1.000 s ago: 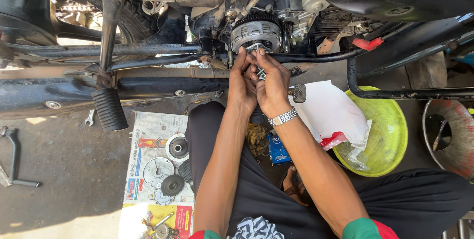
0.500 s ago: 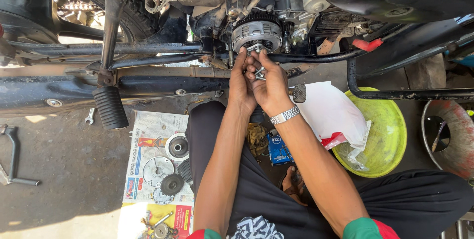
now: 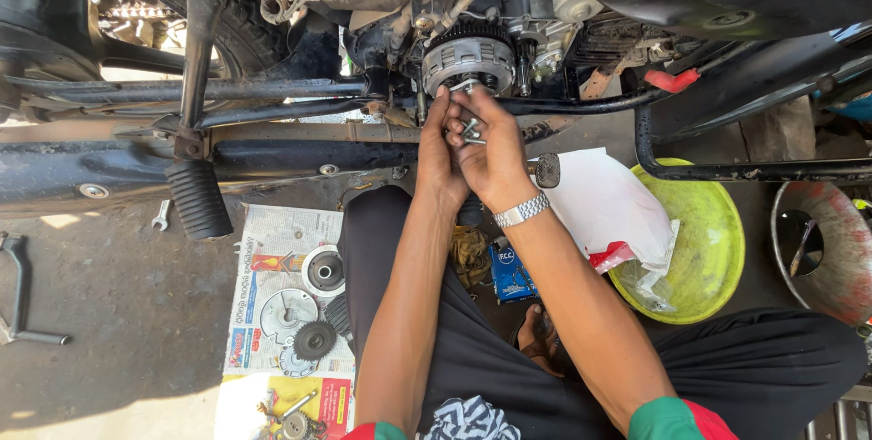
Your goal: The person sits on the ground and uses a T-handle wrench to tighten a bolt on the motorcycle engine. They wipe the tool with a cloth and continue adjusting the engine component.
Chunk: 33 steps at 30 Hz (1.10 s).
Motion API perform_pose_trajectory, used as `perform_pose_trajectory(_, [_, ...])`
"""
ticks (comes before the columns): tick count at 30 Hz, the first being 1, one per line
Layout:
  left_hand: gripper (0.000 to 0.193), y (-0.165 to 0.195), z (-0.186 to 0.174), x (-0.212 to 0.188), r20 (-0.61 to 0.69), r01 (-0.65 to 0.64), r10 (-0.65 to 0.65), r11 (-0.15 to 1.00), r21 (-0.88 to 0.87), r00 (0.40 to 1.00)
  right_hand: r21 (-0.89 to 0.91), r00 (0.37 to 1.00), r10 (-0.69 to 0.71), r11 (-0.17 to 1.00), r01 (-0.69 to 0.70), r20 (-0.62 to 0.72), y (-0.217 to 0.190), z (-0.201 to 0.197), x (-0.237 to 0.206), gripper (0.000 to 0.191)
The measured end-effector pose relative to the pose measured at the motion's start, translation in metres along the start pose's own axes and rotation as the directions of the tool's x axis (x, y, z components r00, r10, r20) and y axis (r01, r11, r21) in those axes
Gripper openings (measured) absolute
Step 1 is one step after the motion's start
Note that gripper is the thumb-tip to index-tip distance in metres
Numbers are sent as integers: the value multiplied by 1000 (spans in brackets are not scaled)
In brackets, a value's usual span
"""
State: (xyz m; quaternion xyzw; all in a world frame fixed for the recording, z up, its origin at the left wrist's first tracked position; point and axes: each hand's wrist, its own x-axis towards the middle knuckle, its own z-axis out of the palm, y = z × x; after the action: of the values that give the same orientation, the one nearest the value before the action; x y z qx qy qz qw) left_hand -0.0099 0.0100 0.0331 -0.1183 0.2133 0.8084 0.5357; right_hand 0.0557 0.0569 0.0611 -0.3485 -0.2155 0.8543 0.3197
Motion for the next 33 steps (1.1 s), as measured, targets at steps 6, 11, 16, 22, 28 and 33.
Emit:
perform_pose_trajectory(6, [29, -2, -4, 2, 17, 17, -17, 1000, 11, 1000, -32, 999, 6, 999, -4, 47, 1, -4, 4, 26])
perform_pose_trajectory(11, [30, -1, -10, -1, 65, -2, 8, 996, -89, 998, -44, 992, 104, 994, -101, 67, -9, -3, -5, 36])
perform_pose_trajectory(16, [51, -1, -7, -13, 138, 86, -72, 991, -99, 988, -235, 985, -60, 967, 99, 164, -5, -5, -29, 29])
perform_pose_trajectory(22, [62, -18, -28, -7, 219, 115, -82, 983, -145, 972, -525, 836, -383, 653, 546, 393, 12, 4, -51, 28])
perform_pose_trajectory(28, [37, -35, -65, 26, 174, 47, -2, 966, -256, 985, -596, 766, -458, 485, 641, 451, 9, 4, -61, 23])
perform_pose_trajectory(33, [42, -31, -51, 17, 38, -4, 9, 991, -131, 999, -326, 922, -385, 866, 379, 50, -7, -15, -41, 25])
